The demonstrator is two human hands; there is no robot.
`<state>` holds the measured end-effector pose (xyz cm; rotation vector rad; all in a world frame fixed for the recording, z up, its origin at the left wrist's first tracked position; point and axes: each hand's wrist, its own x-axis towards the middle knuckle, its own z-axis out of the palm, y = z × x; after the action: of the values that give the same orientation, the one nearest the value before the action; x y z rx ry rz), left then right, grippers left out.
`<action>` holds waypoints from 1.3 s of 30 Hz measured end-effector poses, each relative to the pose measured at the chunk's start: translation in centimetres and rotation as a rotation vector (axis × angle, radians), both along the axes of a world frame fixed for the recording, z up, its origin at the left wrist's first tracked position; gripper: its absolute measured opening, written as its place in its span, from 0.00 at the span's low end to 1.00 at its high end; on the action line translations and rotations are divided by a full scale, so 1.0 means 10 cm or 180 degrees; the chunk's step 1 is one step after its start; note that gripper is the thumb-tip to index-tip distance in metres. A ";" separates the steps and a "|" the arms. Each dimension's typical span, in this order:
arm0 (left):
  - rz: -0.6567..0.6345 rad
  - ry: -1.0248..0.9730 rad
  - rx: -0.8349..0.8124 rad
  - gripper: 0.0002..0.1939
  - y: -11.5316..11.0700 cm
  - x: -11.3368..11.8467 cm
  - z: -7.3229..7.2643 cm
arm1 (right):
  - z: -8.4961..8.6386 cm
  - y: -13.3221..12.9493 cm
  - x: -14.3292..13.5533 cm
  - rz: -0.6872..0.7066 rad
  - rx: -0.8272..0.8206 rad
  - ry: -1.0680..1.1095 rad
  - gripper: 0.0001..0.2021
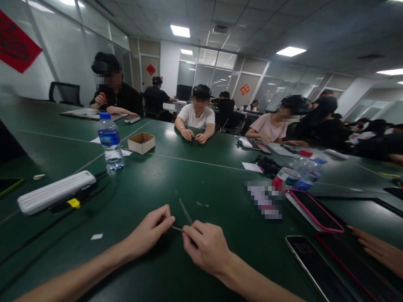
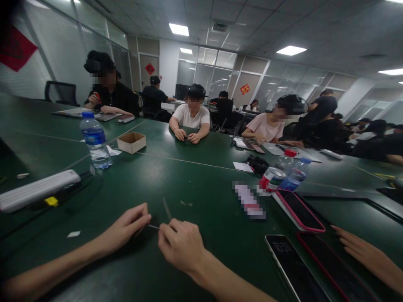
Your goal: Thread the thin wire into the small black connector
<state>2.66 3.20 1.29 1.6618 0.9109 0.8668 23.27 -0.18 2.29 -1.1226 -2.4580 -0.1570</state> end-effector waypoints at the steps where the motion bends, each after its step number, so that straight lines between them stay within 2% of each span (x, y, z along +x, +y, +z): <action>1: 0.0016 -0.0012 0.0034 0.16 0.01 -0.01 0.01 | 0.00 0.01 0.00 0.0029 -0.0019 0.0000 0.11; 9: -0.0007 0.0059 0.0059 0.16 0.03 -0.04 0.09 | -0.08 0.10 -0.01 0.0165 -0.0015 0.0127 0.13; 19: -0.0068 -0.0134 -0.0340 0.19 0.05 -0.06 0.16 | -0.07 0.13 0.01 0.0324 0.0062 0.0289 0.13; 26: -0.0092 -0.0236 -0.0490 0.21 0.04 -0.06 0.10 | -0.06 0.10 0.03 0.0430 0.0104 0.0293 0.13; 34: -0.0130 -0.0380 -0.0679 0.14 0.01 -0.02 0.10 | -0.07 0.08 0.06 0.0383 0.0051 0.0153 0.12; 39: -0.0187 -0.0483 -0.0773 0.13 0.03 -0.03 0.05 | -0.07 0.07 0.05 0.0345 0.0139 0.0120 0.12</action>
<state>2.41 3.52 1.76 1.3881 0.8238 0.7973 23.81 0.51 1.59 -0.9631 -2.4628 -0.1544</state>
